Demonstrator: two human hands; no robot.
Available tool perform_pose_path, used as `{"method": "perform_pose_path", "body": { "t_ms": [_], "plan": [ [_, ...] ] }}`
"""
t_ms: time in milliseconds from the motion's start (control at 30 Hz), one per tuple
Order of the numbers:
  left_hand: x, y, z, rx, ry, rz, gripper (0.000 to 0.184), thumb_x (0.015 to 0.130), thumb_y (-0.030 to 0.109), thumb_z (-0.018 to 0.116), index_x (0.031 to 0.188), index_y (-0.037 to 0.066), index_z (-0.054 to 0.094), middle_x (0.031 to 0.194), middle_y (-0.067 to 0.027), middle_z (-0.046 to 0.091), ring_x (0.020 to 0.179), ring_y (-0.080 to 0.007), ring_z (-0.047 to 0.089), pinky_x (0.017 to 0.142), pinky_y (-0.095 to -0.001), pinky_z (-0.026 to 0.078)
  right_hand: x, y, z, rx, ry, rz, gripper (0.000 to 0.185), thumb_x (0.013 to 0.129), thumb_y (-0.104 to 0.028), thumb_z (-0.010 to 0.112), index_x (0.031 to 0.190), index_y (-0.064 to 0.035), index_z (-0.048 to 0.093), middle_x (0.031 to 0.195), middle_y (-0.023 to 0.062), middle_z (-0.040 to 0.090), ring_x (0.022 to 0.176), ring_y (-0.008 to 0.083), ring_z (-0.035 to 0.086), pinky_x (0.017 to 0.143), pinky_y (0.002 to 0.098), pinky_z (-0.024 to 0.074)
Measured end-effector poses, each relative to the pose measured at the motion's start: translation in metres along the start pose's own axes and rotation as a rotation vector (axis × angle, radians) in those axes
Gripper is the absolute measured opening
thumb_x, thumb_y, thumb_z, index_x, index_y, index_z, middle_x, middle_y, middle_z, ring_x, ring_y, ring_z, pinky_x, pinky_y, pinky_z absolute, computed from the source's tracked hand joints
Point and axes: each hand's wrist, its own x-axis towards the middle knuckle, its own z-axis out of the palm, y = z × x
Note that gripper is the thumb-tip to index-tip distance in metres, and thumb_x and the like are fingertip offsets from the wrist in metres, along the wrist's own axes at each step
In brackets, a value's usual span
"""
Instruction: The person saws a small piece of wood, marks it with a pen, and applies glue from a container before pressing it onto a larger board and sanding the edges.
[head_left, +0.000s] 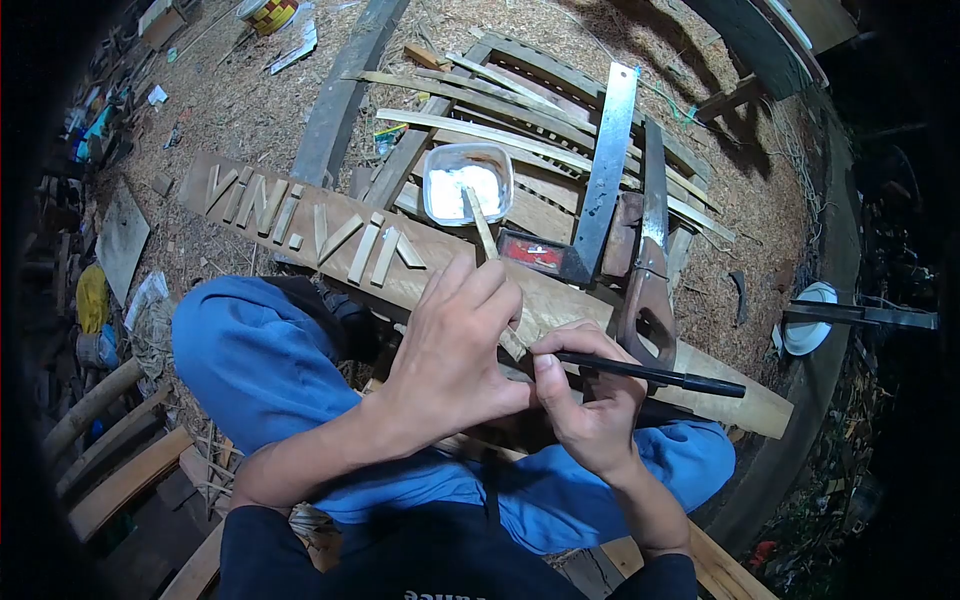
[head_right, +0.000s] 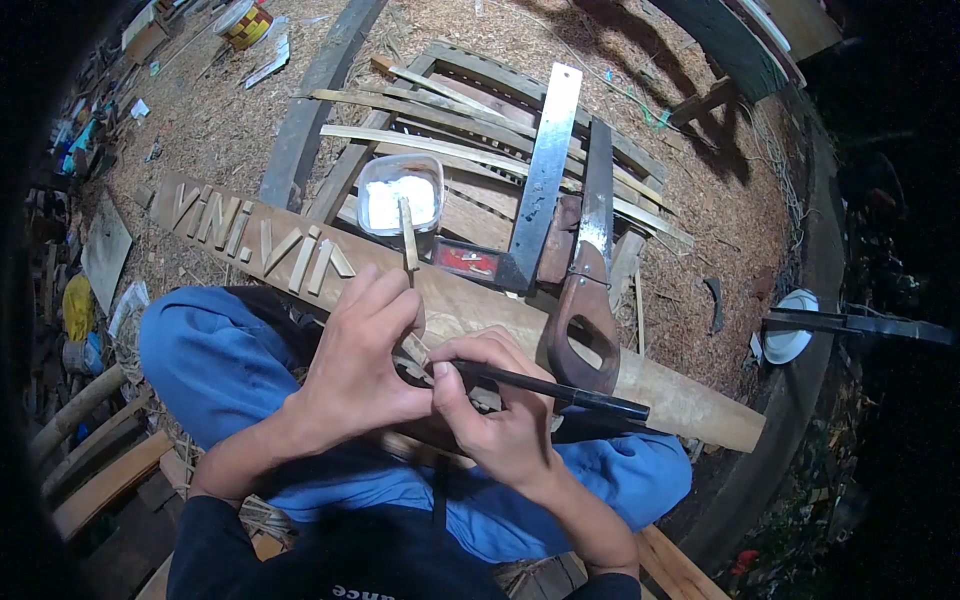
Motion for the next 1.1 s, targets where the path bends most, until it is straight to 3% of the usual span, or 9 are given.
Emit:
{"method": "perform_pose_path", "body": {
  "t_ms": [300, 400, 500, 667, 800, 867, 900, 1033, 1100],
  "plan": [
    [0.0, 0.0, -0.001, 0.007, -0.007, 0.001, 0.047, 0.058, 0.025, 0.083, 0.081, 0.003, 0.049, 0.087, -0.0141, 0.046, 0.084, -0.0343, 0.045, 0.072, -0.044, 0.038, 0.002, 0.002, 0.0, -0.005, -0.017, -0.114, 0.01, 0.087, 0.0, 0.071, 0.097, 0.0014, 0.071, 0.085, 0.0099, 0.069, 0.074, 0.0176, 0.064, 0.068, 0.0304, 0.0516],
    [0.0, 0.0, 0.0, 0.01, -0.004, 0.007, 0.049, 0.058, 0.027, 0.085, 0.081, 0.003, 0.049, 0.086, -0.014, 0.046, 0.084, -0.0341, 0.045, 0.072, -0.044, 0.039, -0.001, 0.0, 0.0, -0.011, -0.034, -0.051, 0.01, 0.088, 0.0, 0.071, 0.097, 0.0012, 0.071, 0.086, 0.0101, 0.069, 0.076, 0.0173, 0.065, 0.07, 0.0304, 0.0524],
    [0.002, 0.001, -0.003, 0.023, -0.004, 0.017, 0.052, 0.059, 0.032, 0.087, 0.08, 0.003, 0.049, 0.086, -0.0136, 0.045, 0.083, -0.0337, 0.045, 0.072, -0.0438, 0.039, -0.001, -0.006, 0.002, 0.028, 0.103, 0.287, 0.011, 0.092, -0.002, 0.07, 0.102, 0.0009, 0.071, 0.088, 0.0113, 0.069, 0.08, 0.0173, 0.067, 0.075, 0.0298, 0.0531],
    [0.006, -0.006, 0.0, 0.109, 0.068, 0.042, 0.061, 0.065, 0.043, 0.093, 0.083, 0.001, 0.053, 0.09, -0.0138, 0.05, 0.086, -0.0344, 0.05, 0.077, -0.0444, 0.044, 0.021, 0.014, -0.025, -0.252, -0.007, 0.328, 0.029, 0.096, -0.023, 0.073, 0.088, 0.004, 0.067, 0.075, 0.015, 0.063, 0.066, 0.0256, 0.06, 0.063, 0.0372, 0.0464],
    [0.008, -0.01, -0.008, 0.105, 0.054, -0.029, 0.051, 0.073, 0.034, 0.092, 0.087, 0.001, 0.056, 0.092, -0.0136, 0.054, 0.09, -0.034, 0.053, 0.08, -0.0435, 0.045, 0.037, 0.014, -0.027, -0.414, 0.021, 0.294, 0.032, 0.096, -0.025, 0.073, 0.085, 0.0039, 0.066, 0.072, 0.0171, 0.061, 0.063, 0.0275, 0.059, 0.06, 0.0401, 0.044],
    [0.011, -0.009, -0.013, 0.085, 0.065, -0.025, 0.041, 0.077, 0.027, 0.089, 0.09, 0.001, 0.059, 0.092, -0.0133, 0.055, 0.09, -0.0333, 0.053, 0.08, -0.0418, 0.045, 0.044, 0.011, -0.023, -0.532, 0.059, 0.35, 0.031, 0.096, -0.025, 0.073, 0.088, 0.0044, 0.067, 0.075, 0.0209, 0.065, 0.065, 0.0335, 0.063, 0.061, 0.0446, 0.0457],
    [0.012, -0.01, -0.014, 0.088, 0.057, -0.051, 0.039, 0.081, 0.028, 0.085, 0.094, 0.0, 0.06, 0.095, -0.0146, 0.055, 0.093, -0.0344, 0.053, 0.083, -0.0437, 0.045, 0.044, 0.019, -0.021, -0.592, 0.074, 0.265, 0.029, 0.098, -0.025, 0.07, 0.101, 0.0039, 0.069, 0.081, 0.024, 0.068, 0.071, 0.04, 0.066, 0.064, 0.05, 0.0486],
    [0.014, -0.012, -0.018, 0.07, 0.042, -0.086, 0.033, 0.088, 0.024, 0.08, 0.102, -0.001, 0.063, 0.1, -0.016, 0.056, 0.099, -0.0354, 0.053, 0.088, -0.045, 0.044, 0.05, 0.03, -0.017, -0.794, 0.007, 0.234, 0.036, 0.099, -0.026, 0.066, 0.122, 0.0015, 0.066, 0.083, 0.0243, 0.069, 0.077, 0.0432, 0.069, 0.069, 0.0527, 0.0532],
    [0.016, -0.014, -0.017, 0.071, 0.096, -0.079, 0.03, 0.084, 0.019, 0.083, 0.099, 0.0, 0.065, 0.096, -0.0127, 0.058, 0.094, -0.0312, 0.053, 0.083, -0.0399, 0.045, 0.052, 0.035, -0.014, -0.849, -0.022, 0.188, 0.038, 0.096, -0.026, 0.07, 0.12, 0.0035, 0.068, 0.072, 0.0219, 0.065, 0.069, 0.0379, 0.067, 0.065, 0.0493, 0.0507]
  ]
}}
